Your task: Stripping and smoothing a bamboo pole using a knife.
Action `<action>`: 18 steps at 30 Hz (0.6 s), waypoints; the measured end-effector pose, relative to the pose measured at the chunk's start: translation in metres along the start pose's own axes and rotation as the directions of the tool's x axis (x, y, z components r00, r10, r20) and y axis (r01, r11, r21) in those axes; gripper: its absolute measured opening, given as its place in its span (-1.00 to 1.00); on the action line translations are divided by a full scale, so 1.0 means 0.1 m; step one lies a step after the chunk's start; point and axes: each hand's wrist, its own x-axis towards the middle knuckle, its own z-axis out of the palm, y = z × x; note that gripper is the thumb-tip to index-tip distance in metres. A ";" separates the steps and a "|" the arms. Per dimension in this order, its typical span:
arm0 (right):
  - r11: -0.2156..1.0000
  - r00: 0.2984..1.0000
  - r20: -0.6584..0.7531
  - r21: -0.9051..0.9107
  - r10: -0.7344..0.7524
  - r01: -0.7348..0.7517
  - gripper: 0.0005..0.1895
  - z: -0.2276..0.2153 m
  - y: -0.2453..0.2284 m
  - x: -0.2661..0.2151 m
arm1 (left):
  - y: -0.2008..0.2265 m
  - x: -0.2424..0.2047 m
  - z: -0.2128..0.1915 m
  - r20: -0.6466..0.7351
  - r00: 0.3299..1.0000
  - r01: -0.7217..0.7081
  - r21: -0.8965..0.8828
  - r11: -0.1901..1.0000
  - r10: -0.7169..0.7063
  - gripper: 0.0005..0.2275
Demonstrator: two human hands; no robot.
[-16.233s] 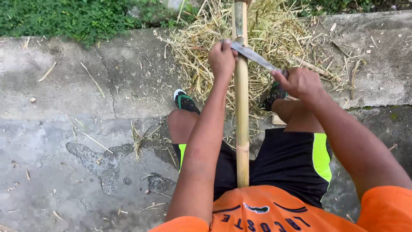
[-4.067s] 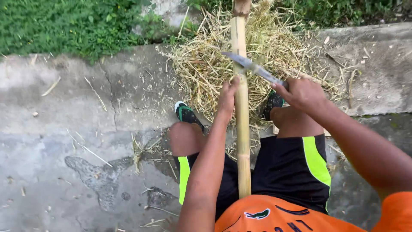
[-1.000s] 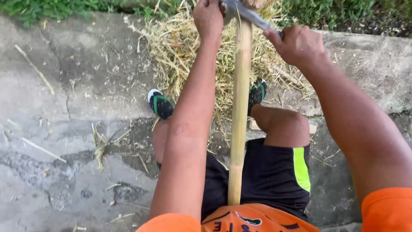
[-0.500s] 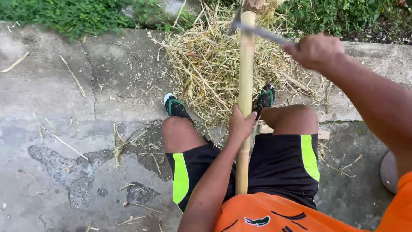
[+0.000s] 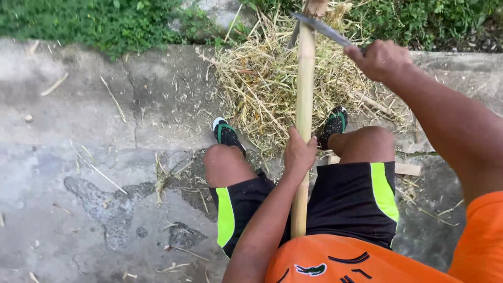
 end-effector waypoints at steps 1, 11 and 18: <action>1.000 1.000 -0.003 0.007 -0.002 0.002 0.01 0.01 -0.01 -0.07 | 0.00 0.03 0.02 -0.004 1.000 -0.004 0.006 1.000 0.004 -0.50; 0.983 0.984 0.028 -0.035 -0.177 0.178 -0.03 0.30 -0.04 0.11 | 0.07 0.20 -0.11 0.199 0.967 0.196 -0.166 0.966 -0.162 -0.37; 0.970 0.968 0.064 0.015 -0.243 0.242 -0.12 0.29 -0.09 -0.14 | -0.05 0.30 -0.14 0.163 0.982 0.135 -0.235 0.963 -0.098 -0.45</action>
